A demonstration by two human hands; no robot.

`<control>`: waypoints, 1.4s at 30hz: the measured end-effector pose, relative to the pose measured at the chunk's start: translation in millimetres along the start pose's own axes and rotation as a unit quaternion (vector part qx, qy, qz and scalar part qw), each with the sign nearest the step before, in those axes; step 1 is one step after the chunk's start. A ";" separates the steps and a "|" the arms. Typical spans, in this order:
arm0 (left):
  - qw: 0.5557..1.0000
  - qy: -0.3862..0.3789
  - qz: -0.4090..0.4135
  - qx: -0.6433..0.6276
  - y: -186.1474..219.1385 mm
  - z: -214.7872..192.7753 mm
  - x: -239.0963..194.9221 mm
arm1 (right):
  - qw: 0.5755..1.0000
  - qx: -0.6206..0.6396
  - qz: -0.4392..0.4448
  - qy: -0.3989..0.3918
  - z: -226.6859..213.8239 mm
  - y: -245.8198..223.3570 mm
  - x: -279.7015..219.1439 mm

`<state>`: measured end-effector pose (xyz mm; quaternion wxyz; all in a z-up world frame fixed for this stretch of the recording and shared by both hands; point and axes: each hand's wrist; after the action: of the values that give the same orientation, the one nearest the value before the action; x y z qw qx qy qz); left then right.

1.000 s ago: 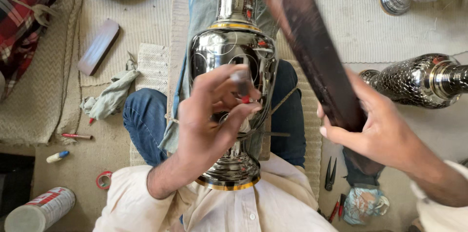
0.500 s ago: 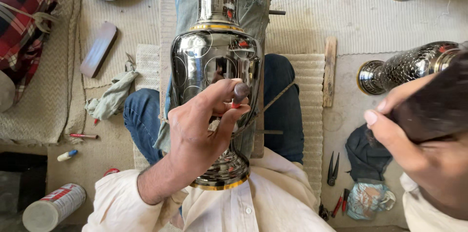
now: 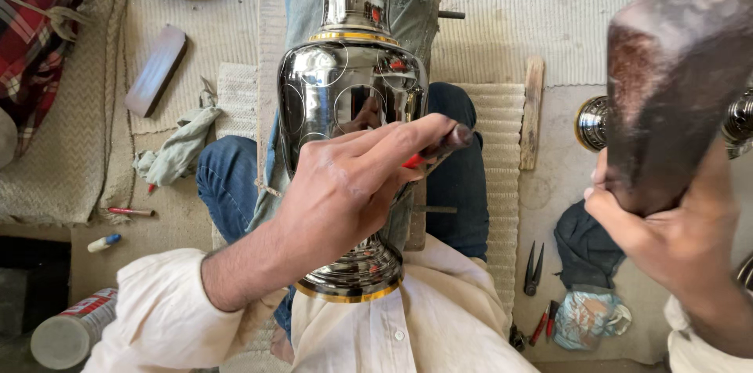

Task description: The person uses a chisel and hammer to engrave decorative patterns onto a polished metal vase. They repeatedly tap the chisel along pre-marked lines on the vase's body while holding it steady with their left hand.

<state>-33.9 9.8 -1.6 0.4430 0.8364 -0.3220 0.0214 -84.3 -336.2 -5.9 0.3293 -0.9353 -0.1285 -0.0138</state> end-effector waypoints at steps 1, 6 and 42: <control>1.000 -0.010 0.003 0.001 -0.3 0.6 2.0 | 0.998 -0.066 -0.002 -0.023 0.7 3.7 -3.0; 0.997 -0.052 0.037 0.035 -3.3 2.2 15.0 | 0.978 0.192 0.053 0.057 30.3 19.3 -22.7; 0.884 -0.431 0.175 0.032 -24.3 27.3 64.1 | 0.941 0.234 0.082 0.229 190.1 35.5 -129.7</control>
<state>23.5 -34.4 -15.3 0.2225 0.7067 -0.6217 -0.2542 -212.0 -275.0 -190.7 0.5597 -0.8105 0.0279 -0.1704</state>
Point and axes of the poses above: each hand's wrist, its own x-axis towards the middle knuckle, its own z-axis out of the palm, y = z × x, and after that the axes turned 2 degrees about y, right-handed
